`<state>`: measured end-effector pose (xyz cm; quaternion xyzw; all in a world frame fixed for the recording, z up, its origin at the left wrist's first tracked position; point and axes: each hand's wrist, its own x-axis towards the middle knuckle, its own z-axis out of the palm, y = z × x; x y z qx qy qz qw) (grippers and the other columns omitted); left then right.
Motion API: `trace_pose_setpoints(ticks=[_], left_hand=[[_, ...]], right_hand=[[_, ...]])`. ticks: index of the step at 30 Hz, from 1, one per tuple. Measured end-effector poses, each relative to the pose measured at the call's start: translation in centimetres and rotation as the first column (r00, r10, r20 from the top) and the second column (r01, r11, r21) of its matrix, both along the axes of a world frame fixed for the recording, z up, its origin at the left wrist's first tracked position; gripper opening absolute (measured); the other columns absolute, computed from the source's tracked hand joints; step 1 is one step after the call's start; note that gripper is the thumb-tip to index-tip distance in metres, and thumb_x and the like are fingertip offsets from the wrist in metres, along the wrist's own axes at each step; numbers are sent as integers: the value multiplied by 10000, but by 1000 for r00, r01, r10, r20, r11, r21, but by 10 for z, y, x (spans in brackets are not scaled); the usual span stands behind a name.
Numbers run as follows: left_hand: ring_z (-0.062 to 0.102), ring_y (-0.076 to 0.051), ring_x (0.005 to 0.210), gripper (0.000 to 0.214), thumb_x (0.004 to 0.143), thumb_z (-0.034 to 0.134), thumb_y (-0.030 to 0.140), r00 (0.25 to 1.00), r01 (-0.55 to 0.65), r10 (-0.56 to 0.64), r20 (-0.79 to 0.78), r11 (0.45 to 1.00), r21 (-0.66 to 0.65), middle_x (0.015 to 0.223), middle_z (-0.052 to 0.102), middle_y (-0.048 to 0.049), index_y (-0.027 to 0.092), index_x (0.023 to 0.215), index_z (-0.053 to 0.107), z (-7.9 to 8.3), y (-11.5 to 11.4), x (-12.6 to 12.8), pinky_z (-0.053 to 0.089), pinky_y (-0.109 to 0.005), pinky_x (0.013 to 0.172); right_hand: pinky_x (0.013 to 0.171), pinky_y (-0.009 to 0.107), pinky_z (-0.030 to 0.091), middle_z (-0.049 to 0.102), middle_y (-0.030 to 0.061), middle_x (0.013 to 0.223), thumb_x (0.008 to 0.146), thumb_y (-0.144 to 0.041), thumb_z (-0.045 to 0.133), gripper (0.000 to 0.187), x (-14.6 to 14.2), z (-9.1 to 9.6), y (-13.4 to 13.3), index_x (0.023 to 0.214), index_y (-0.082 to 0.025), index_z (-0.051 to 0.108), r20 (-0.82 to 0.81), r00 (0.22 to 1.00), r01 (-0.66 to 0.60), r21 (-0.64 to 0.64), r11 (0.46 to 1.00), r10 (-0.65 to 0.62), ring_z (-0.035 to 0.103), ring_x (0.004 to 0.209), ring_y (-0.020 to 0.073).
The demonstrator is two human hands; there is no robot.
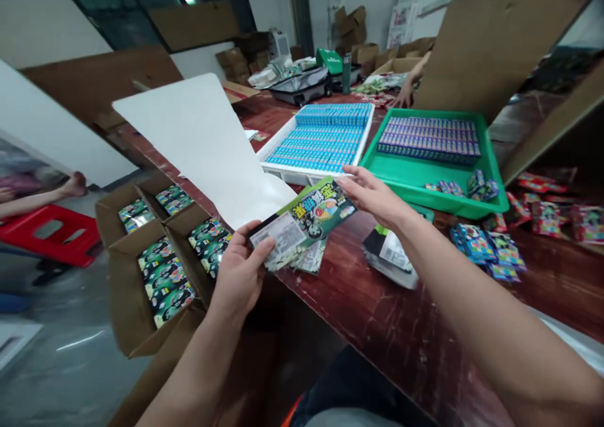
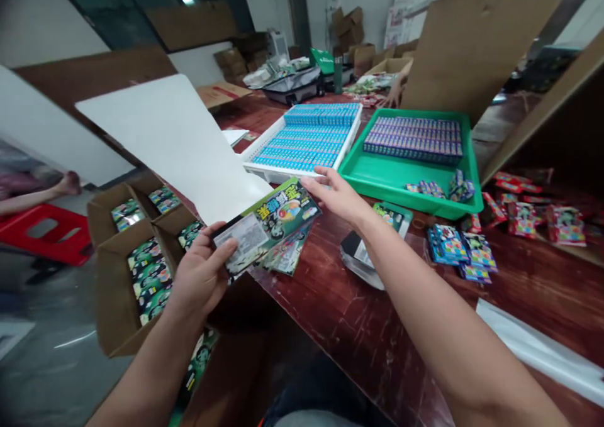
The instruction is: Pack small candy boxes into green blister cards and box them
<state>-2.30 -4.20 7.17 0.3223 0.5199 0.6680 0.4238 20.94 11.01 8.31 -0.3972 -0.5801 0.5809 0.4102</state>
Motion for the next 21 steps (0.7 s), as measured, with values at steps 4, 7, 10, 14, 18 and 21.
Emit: trace_pose_setpoints(ticks=[4,7,10,14,18,21], left_hand=[[657,-227,1016,585,738,845,403,944,-137,136,-299,990,16,1130,666,-76,212,1220,574,-10,26,-9,551,-366,896],[567,-286,1208,682,722,856,439,788,-333,293,-541,943,25,1371,531,-119,240,1302,560,-24,16,-8,506,-399,970],[534,-259,1259,761,739,837,516,821,-472,386,-421,874,-119,1463,457,-112,269,1364,481,-36,-3,1,502,-351,940],[654,-164,903,613,799,750,626,967,-73,192,168,839,-540,1240,646,-62,256,1253,569,-31,0,16,524,-269,711],[698,-156,775,464,783,820,480,937,61,154,314,811,-581,1057,753,-22,250,1155,664,-9,15,23,544,-260,658],[745,-203,805,477,762,842,371,912,154,138,386,758,-634,980,791,-50,205,1178,677,-2,-9,27,573,-283,677]], right_hand=[[776,325,573,758,46,906,895,-401,683,215,-59,-8,64,952,-194,694,118,979,-169,30,985,165,699,807,183],[824,314,546,751,10,871,827,-324,750,162,-78,-15,86,915,-194,708,204,960,-208,51,977,194,685,845,182],[891,318,517,755,-4,879,720,-306,839,245,-78,-20,99,902,-195,718,282,928,-252,-6,968,243,677,931,207],[884,367,538,793,57,907,750,-484,808,332,-73,-30,100,888,-188,746,300,846,-390,-215,895,441,715,907,243],[884,413,561,807,112,987,837,-598,675,446,-64,-37,79,966,-182,773,252,771,-487,-359,796,585,750,918,273],[897,424,568,807,89,1034,827,-634,669,474,-41,-37,43,1015,-214,783,256,740,-516,-378,769,623,752,968,289]])
